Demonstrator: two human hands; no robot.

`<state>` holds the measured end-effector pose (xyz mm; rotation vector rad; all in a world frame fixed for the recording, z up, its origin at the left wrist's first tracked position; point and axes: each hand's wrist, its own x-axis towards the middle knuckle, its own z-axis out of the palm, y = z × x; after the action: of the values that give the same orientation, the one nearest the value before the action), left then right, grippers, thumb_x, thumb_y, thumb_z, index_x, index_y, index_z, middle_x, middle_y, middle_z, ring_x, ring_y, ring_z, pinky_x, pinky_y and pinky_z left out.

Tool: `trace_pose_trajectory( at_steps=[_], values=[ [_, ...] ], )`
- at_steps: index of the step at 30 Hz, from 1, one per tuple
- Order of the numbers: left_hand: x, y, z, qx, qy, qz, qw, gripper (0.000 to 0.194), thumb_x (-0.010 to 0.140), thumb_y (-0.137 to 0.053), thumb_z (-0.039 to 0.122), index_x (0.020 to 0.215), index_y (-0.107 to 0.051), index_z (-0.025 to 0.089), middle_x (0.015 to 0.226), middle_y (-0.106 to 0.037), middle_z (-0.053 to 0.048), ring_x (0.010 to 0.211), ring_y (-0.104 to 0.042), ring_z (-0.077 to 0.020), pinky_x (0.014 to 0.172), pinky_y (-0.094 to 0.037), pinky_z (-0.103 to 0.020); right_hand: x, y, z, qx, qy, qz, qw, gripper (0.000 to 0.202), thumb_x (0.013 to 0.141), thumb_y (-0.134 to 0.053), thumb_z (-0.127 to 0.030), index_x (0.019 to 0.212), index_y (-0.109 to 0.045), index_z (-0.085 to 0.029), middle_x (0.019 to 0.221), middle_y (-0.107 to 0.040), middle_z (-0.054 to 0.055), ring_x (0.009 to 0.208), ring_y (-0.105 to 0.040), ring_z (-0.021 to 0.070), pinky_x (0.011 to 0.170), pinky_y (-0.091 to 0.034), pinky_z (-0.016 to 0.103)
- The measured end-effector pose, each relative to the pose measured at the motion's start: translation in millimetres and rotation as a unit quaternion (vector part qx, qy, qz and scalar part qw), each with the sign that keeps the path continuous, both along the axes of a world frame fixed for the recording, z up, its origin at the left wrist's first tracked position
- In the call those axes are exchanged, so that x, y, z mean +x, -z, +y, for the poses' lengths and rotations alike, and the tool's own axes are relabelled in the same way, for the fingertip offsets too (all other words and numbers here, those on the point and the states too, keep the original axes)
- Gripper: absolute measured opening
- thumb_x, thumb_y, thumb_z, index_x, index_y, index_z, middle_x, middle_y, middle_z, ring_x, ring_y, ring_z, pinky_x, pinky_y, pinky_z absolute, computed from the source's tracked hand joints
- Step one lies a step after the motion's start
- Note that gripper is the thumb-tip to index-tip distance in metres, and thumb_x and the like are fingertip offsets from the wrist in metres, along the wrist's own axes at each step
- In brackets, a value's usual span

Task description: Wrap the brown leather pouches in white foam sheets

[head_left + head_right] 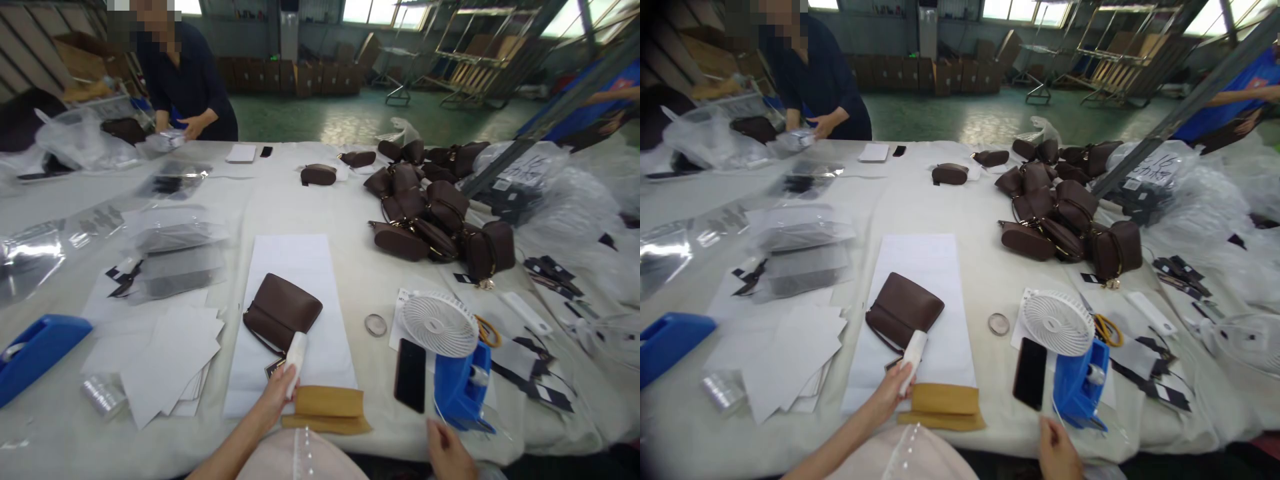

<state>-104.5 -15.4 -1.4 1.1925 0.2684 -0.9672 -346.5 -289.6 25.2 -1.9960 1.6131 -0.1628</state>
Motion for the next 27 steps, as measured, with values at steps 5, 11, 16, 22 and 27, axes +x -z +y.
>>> trace_pose_trajectory(
  at_steps=[5,11,16,22,27],
  values=[
    [1.5,0.7,-0.8,0.021,0.029,-0.051,0.998,0.055,0.065,-0.061,0.070,0.076,-0.046,0.018,0.059,-0.046,0.005,0.049,-0.038,-0.0075,0.049,-0.027,-0.023,136.7,-25.7,77.8,0.233,-0.246,-0.220,0.915,0.037,0.073,-0.053,-0.055,0.075,-0.061,-0.019,0.064,-0.060,0.002,0.062,-0.054,0.0175,0.060,-0.043,0.028],
    [6.6,-4.6,-3.3,0.048,0.047,-0.105,0.992,0.056,0.067,-0.055,0.073,0.074,-0.049,0.018,0.055,-0.046,0.005,0.047,-0.037,-0.0088,0.048,-0.028,-0.024,204.5,-18.1,124.5,0.301,-0.375,-0.236,0.844,0.030,0.077,-0.055,-0.045,0.069,-0.060,-0.017,0.057,-0.055,-0.002,0.056,-0.048,0.0120,0.054,-0.038,0.023],
    [9.5,-8.4,-8.7,0.075,0.042,-0.122,0.989,0.060,0.067,-0.048,0.077,0.073,-0.050,0.018,0.053,-0.045,0.004,0.046,-0.037,-0.0093,0.046,-0.026,-0.024,220.0,-3.6,129.9,0.246,-0.389,-0.190,0.867,0.029,0.074,-0.056,-0.041,0.060,-0.059,-0.015,0.055,-0.058,0.000,0.054,-0.047,0.0117,0.052,-0.035,0.022],
    [11.5,-2.6,-17.0,0.110,0.006,-0.122,0.986,0.064,0.062,-0.050,0.081,0.072,-0.051,0.017,0.048,-0.039,0.006,0.042,-0.033,-0.0089,0.043,-0.021,-0.024,222.3,8.6,130.4,0.254,-0.358,-0.175,0.881,0.031,0.072,-0.057,-0.043,0.055,-0.056,-0.017,0.049,-0.055,-0.001,0.049,-0.047,0.0117,0.048,-0.034,0.023],
    [11.5,-11.0,-23.6,0.027,-0.044,-0.048,0.997,0.061,0.062,-0.059,0.075,0.073,-0.051,0.015,0.052,-0.044,0.004,0.043,-0.033,-0.0062,0.043,-0.018,-0.022,217.4,8.6,124.8,0.345,-0.333,-0.252,0.840,0.032,0.071,-0.060,-0.049,0.068,-0.056,-0.017,0.055,-0.058,-0.001,0.053,-0.052,0.0123,0.052,-0.040,0.024]
  ],
)
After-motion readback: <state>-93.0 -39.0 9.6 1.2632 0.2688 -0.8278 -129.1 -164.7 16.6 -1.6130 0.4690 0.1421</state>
